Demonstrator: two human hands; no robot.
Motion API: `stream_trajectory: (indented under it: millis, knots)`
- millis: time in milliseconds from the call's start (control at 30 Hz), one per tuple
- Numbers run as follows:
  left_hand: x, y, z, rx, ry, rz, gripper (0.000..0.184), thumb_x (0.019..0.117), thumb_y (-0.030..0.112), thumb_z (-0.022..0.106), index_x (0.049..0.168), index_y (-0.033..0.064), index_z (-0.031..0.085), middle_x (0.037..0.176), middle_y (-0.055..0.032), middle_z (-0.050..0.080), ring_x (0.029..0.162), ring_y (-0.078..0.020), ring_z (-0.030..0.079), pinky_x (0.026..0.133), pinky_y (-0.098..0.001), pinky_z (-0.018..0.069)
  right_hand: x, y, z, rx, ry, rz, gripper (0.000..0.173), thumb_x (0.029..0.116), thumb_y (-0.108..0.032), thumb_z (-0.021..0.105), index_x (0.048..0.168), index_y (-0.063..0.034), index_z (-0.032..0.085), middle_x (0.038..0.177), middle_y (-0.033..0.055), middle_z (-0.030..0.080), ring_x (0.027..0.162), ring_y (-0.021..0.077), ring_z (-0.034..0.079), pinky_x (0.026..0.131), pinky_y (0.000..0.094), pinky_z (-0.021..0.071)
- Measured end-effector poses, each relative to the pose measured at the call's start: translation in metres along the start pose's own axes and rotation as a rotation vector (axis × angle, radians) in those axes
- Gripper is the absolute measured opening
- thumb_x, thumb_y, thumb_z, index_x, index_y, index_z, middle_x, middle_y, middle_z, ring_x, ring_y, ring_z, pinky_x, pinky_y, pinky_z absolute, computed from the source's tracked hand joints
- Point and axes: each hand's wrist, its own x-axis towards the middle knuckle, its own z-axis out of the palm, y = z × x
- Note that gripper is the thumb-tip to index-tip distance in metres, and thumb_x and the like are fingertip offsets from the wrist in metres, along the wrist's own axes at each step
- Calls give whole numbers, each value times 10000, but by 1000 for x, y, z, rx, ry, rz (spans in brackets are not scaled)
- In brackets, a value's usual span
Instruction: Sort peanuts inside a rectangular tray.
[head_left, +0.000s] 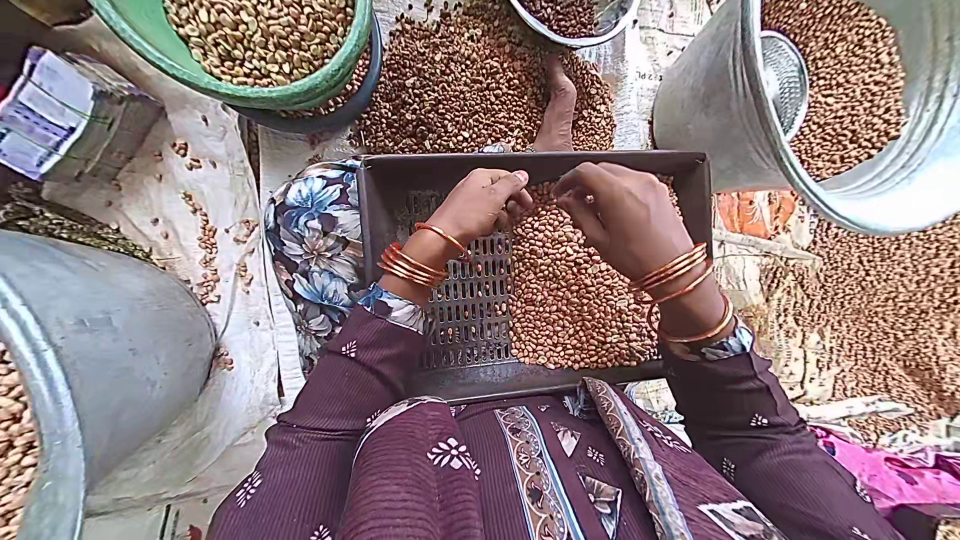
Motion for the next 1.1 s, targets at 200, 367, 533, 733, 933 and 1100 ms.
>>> stream_trajectory:
  millis: [200,367,533,733,933,1100]
  knots:
    - [-16,14,-19,-118,79,202,299,1110,122,402,994,54,669,745,39,605,520,2,473,452,-128,366,-16,-50,61,197,-360,28,717,946,-102,706,1577,-114,366,1371,226,495,716,273,672,615,429,584]
    - [-47,25,-49,39,140,289,250,1090,106,433,1093,84,682,810,64,640,568,11,531,483,-122,421,-22,-38,44,132,-152,-63,348,941,-78,696,1279,-37,625,1107,193,652,742,321,685,599,472,563]
    - [-65,8,-78,421,178,234,157,1050,187,553,1040,139,702,827,91,643,624,35,522,563,-147,412,-37,-65,52,96,-828,-28,282,1036,-176,578,1263,-10,561,1078,181,660,935,360,695,788,518,561]
    - [-77,-23,-83,933,23,366,147,984,161,647,981,39,730,882,-100,600,782,-199,583,733,-375,486,-26,-53,54,341,-280,-310,206,937,-53,662,1142,-39,683,1032,144,671,714,262,685,603,439,575]
    - [-91,-36,-82,1070,-142,500,119,964,113,660,1015,32,731,912,-147,611,805,-313,643,693,-479,539,6,-18,20,175,-111,-175,185,1007,-169,608,1076,-41,722,993,149,708,876,308,710,781,513,572]
    - [-101,-46,-74,1075,-274,516,121,965,133,673,997,31,728,884,-144,603,771,-314,655,651,-470,546,39,-27,35,-104,-324,342,403,1043,-213,578,1299,95,536,1259,339,588,1097,535,633,869,682,494]
